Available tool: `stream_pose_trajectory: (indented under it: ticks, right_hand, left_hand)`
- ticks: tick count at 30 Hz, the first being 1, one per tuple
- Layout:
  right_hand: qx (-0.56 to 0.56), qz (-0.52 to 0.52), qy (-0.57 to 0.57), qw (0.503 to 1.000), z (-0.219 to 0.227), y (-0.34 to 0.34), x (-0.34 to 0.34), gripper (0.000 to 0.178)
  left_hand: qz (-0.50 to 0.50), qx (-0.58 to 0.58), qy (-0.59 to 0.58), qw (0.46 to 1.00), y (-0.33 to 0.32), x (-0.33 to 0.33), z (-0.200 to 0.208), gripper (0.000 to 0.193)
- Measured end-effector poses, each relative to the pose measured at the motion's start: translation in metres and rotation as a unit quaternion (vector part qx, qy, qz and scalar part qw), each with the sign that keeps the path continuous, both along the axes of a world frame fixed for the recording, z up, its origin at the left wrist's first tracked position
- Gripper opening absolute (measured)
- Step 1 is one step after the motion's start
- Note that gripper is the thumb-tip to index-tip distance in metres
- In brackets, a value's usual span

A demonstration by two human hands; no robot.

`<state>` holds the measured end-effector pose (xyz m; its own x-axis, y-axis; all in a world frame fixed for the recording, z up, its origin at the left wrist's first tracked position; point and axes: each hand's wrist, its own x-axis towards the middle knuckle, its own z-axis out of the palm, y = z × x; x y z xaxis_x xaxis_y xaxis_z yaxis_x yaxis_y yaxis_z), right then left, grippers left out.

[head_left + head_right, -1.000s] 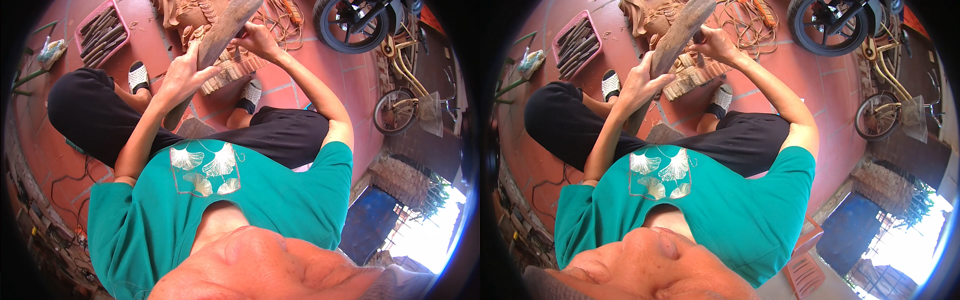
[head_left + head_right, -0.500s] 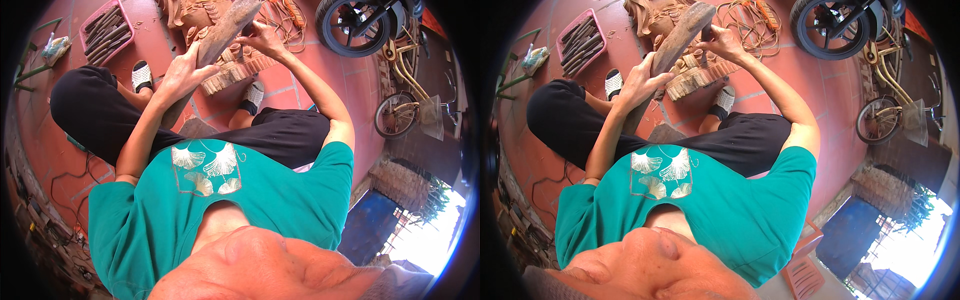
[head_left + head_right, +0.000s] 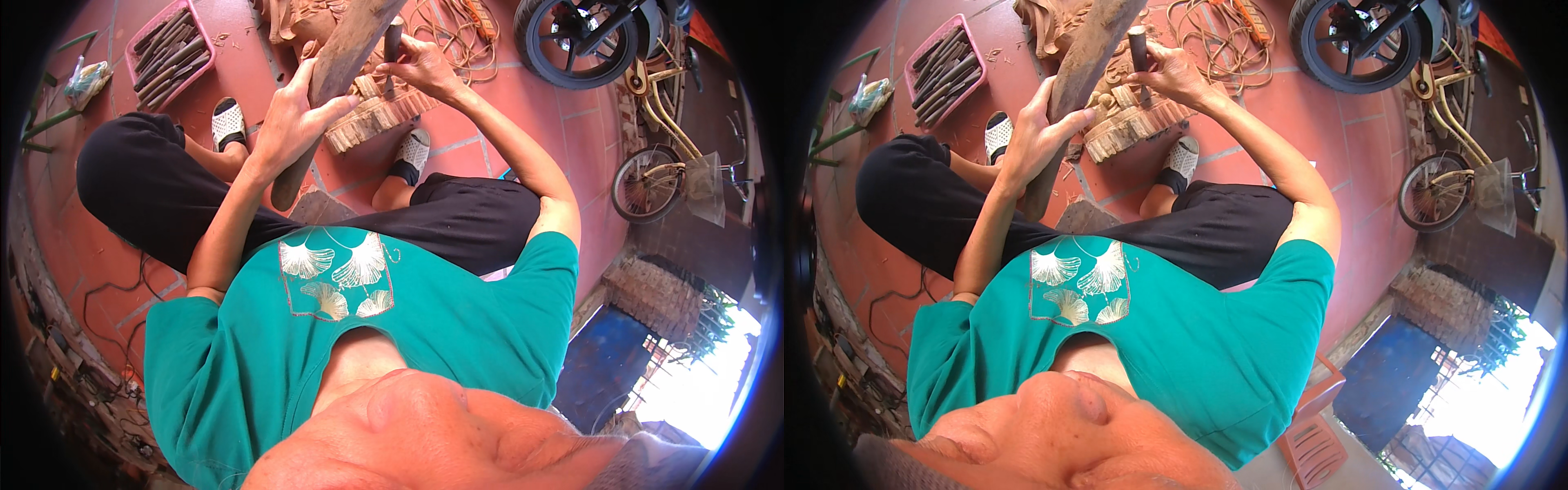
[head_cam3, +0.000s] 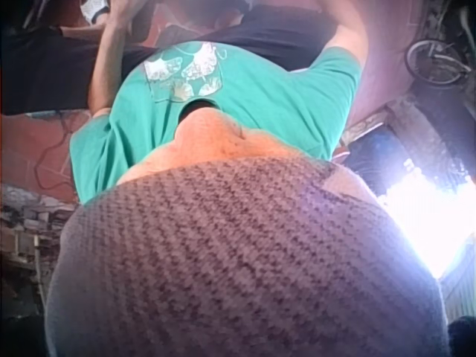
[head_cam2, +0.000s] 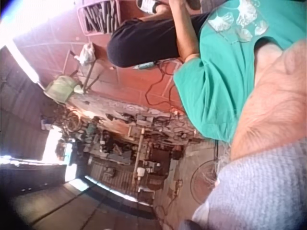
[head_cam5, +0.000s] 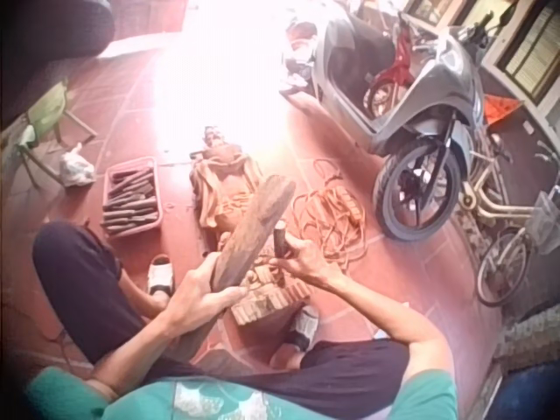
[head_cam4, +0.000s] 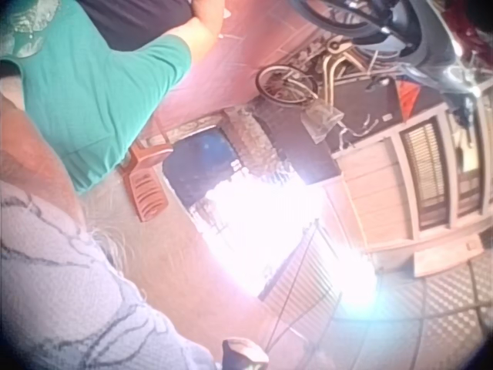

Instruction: The person is carving a wooden object using a chisel and mallet. They repeatedly strike the chisel to shape the wood, which is held between their legs. The person occasionally adjusts the chisel and the wood to continue the carving process.

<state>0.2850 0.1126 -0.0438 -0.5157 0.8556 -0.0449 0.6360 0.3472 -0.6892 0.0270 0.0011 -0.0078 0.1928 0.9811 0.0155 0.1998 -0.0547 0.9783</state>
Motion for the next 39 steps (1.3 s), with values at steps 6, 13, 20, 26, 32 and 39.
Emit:
stream_pose_trajectory:
  ticks: [6,13,20,26,32,39]
  right_hand:
    - [0.075,0.061,0.020,0.995,-0.008,0.000,-0.004,0.035]
    - [0.038,0.055,0.000,0.998,-0.003,0.000,-0.006,0.035]
    - [0.036,0.042,0.015,0.998,-0.006,0.002,-0.007,0.030]
    - [0.020,-0.021,0.032,0.999,-0.002,0.006,0.012,0.028]
    - [-0.005,0.006,0.034,0.999,0.004,-0.009,0.001,0.030]
    - [0.035,0.045,0.033,0.998,-0.001,-0.012,-0.003,0.037]
  left_hand:
    - [-0.006,-0.007,0.081,0.997,0.002,0.002,-0.001,0.064]
    - [0.012,-0.015,0.012,1.000,0.002,-0.003,-0.002,0.066]
    - [-0.012,-0.013,0.064,0.998,0.005,-0.003,-0.014,0.050]
    - [-0.009,-0.024,0.035,0.999,0.001,-0.001,-0.008,0.057]
    - [-0.018,-0.021,0.041,0.999,0.000,-0.001,-0.003,0.068]
    - [-0.019,-0.026,0.009,0.999,-0.002,-0.001,-0.001,0.067]
